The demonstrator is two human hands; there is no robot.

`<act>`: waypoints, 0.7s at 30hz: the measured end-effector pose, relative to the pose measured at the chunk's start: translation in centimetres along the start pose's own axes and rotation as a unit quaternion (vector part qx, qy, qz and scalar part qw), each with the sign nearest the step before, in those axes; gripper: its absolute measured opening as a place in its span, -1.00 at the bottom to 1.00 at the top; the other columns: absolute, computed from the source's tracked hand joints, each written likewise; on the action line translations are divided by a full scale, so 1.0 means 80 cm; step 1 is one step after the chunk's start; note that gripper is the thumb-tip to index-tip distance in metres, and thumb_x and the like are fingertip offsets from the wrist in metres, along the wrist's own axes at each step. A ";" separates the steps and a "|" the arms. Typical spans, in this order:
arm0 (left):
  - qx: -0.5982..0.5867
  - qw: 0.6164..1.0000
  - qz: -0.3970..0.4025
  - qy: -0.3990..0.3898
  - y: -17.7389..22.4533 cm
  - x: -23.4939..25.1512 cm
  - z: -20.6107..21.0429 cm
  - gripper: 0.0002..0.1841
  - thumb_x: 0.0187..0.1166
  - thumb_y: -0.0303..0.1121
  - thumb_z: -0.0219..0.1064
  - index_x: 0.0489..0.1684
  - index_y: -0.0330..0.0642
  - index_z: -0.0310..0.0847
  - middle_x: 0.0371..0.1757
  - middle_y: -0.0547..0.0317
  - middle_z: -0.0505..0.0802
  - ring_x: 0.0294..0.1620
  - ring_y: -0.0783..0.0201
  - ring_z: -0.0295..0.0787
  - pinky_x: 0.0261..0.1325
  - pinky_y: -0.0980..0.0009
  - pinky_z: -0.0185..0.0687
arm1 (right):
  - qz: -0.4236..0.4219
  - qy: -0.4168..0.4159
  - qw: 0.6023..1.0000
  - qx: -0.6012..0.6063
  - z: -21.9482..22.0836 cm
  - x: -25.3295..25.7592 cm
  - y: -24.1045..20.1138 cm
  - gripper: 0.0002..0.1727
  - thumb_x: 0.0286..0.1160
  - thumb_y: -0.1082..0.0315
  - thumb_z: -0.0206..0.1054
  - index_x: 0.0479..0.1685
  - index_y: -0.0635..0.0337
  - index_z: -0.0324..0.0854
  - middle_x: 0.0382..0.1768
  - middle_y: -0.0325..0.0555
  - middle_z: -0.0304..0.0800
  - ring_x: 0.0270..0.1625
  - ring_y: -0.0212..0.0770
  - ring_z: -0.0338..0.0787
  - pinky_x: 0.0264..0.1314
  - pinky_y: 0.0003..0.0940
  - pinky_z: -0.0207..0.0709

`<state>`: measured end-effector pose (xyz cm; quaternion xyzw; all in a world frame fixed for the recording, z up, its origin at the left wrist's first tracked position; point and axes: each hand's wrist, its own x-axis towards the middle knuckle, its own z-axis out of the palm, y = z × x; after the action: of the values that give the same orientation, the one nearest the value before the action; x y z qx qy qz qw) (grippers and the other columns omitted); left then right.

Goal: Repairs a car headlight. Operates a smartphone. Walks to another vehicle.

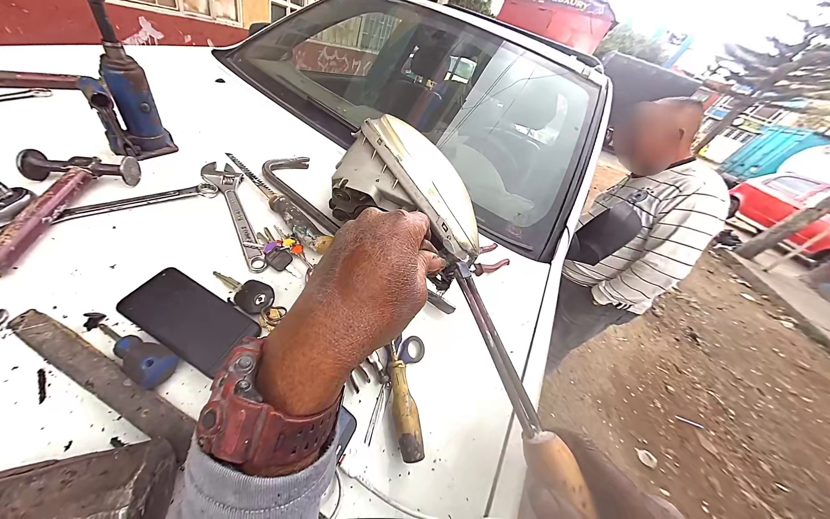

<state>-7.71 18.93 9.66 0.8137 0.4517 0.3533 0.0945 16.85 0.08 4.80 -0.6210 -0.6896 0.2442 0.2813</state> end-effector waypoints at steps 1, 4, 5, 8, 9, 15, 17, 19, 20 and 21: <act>0.000 1.000 0.000 0.000 -0.001 0.000 0.000 -0.87 0.66 -0.11 0.39 -0.17 0.14 0.80 -0.37 0.46 0.84 -0.27 0.38 0.75 -0.20 0.22 0.62 | -0.001 -0.001 1.000 -0.002 -0.001 0.001 0.000 -0.43 0.73 -0.04 0.24 0.36 0.32 0.54 -0.36 0.02 0.76 -0.45 -0.11 0.75 -0.45 -0.06 0.66; -0.005 1.000 -0.003 -0.002 -0.003 0.002 -0.001 -0.87 0.66 -0.11 0.39 -0.17 0.14 0.79 -0.37 0.44 0.83 -0.27 0.35 0.75 -0.21 0.21 0.62 | -0.001 -0.007 1.000 -0.001 -0.005 0.005 -0.001 -0.45 0.74 0.01 0.25 0.36 0.36 0.52 -0.32 0.05 0.77 -0.41 -0.10 0.77 -0.39 -0.07 0.68; -0.007 1.000 -0.004 -0.001 -0.003 0.002 -0.001 -0.87 0.65 -0.11 0.39 -0.16 0.13 0.80 -0.37 0.44 0.83 -0.28 0.36 0.75 -0.21 0.21 0.63 | 0.000 -0.008 1.000 0.000 -0.006 0.005 -0.001 -0.44 0.74 0.01 0.25 0.36 0.38 0.52 -0.31 0.05 0.77 -0.40 -0.09 0.77 -0.39 -0.06 0.68; -0.011 1.000 -0.003 0.001 -0.004 0.003 -0.001 -0.87 0.65 -0.11 0.40 -0.15 0.13 0.80 -0.37 0.46 0.83 -0.29 0.37 0.75 -0.22 0.22 0.64 | 0.004 -0.008 1.000 0.005 -0.005 0.005 -0.001 -0.44 0.73 0.01 0.25 0.35 0.39 0.52 -0.31 0.05 0.77 -0.41 -0.09 0.77 -0.39 -0.06 0.68; -0.012 1.000 -0.005 0.001 -0.004 0.001 0.000 -0.86 0.65 -0.10 0.39 -0.15 0.14 0.79 -0.37 0.46 0.82 -0.28 0.37 0.74 -0.21 0.22 0.63 | 0.003 -0.008 1.000 0.006 -0.004 0.004 -0.001 -0.44 0.74 0.01 0.25 0.35 0.38 0.53 -0.32 0.05 0.77 -0.42 -0.09 0.76 -0.40 -0.05 0.68; -0.030 1.000 -0.005 0.002 -0.001 -0.001 -0.002 -0.89 0.64 -0.13 0.42 -0.15 0.13 0.77 -0.38 0.46 0.83 -0.34 0.40 0.75 -0.28 0.26 0.66 | 0.004 -0.005 1.000 0.018 0.001 0.002 -0.003 -0.47 0.74 0.00 0.25 0.34 0.33 0.55 -0.37 0.01 0.75 -0.47 -0.11 0.74 -0.46 -0.08 0.66; -0.037 0.999 -0.001 0.011 -0.002 -0.001 -0.004 -0.91 0.63 -0.16 0.42 -0.12 0.13 0.76 -0.38 0.46 0.83 -0.35 0.40 0.75 -0.30 0.25 0.67 | 0.005 -0.010 0.999 0.030 -0.002 0.004 -0.003 -0.47 0.73 0.02 0.26 0.32 0.37 0.54 -0.34 0.03 0.76 -0.45 -0.10 0.75 -0.43 -0.06 0.67; -0.041 0.999 -0.002 0.016 -0.003 -0.001 -0.008 -0.91 0.63 -0.16 0.43 -0.11 0.14 0.76 -0.38 0.48 0.83 -0.36 0.42 0.75 -0.31 0.26 0.67 | 0.006 -0.015 0.999 0.031 -0.006 0.006 -0.002 -0.47 0.73 0.02 0.26 0.33 0.36 0.54 -0.34 0.03 0.76 -0.45 -0.09 0.75 -0.44 -0.05 0.67; -0.043 0.999 -0.002 0.017 -0.005 -0.001 -0.009 -0.91 0.63 -0.15 0.43 -0.12 0.14 0.76 -0.38 0.48 0.83 -0.36 0.43 0.75 -0.31 0.27 0.67 | 0.007 -0.017 0.999 0.031 -0.007 0.006 -0.002 -0.47 0.73 0.02 0.26 0.33 0.36 0.54 -0.34 0.03 0.76 -0.45 -0.09 0.75 -0.44 -0.05 0.68; -0.047 0.999 -0.001 0.018 -0.006 -0.001 -0.009 -0.91 0.62 -0.15 0.44 -0.13 0.14 0.76 -0.39 0.48 0.82 -0.37 0.44 0.74 -0.33 0.28 0.66 | 0.008 -0.016 0.999 0.030 -0.007 0.006 -0.002 -0.46 0.73 0.02 0.26 0.34 0.36 0.54 -0.35 0.03 0.77 -0.46 -0.09 0.75 -0.44 -0.06 0.68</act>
<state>-8.55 19.01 9.91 0.8016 0.4369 0.3884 0.1253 17.08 0.53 5.35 -0.6138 -0.6817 0.2769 0.2863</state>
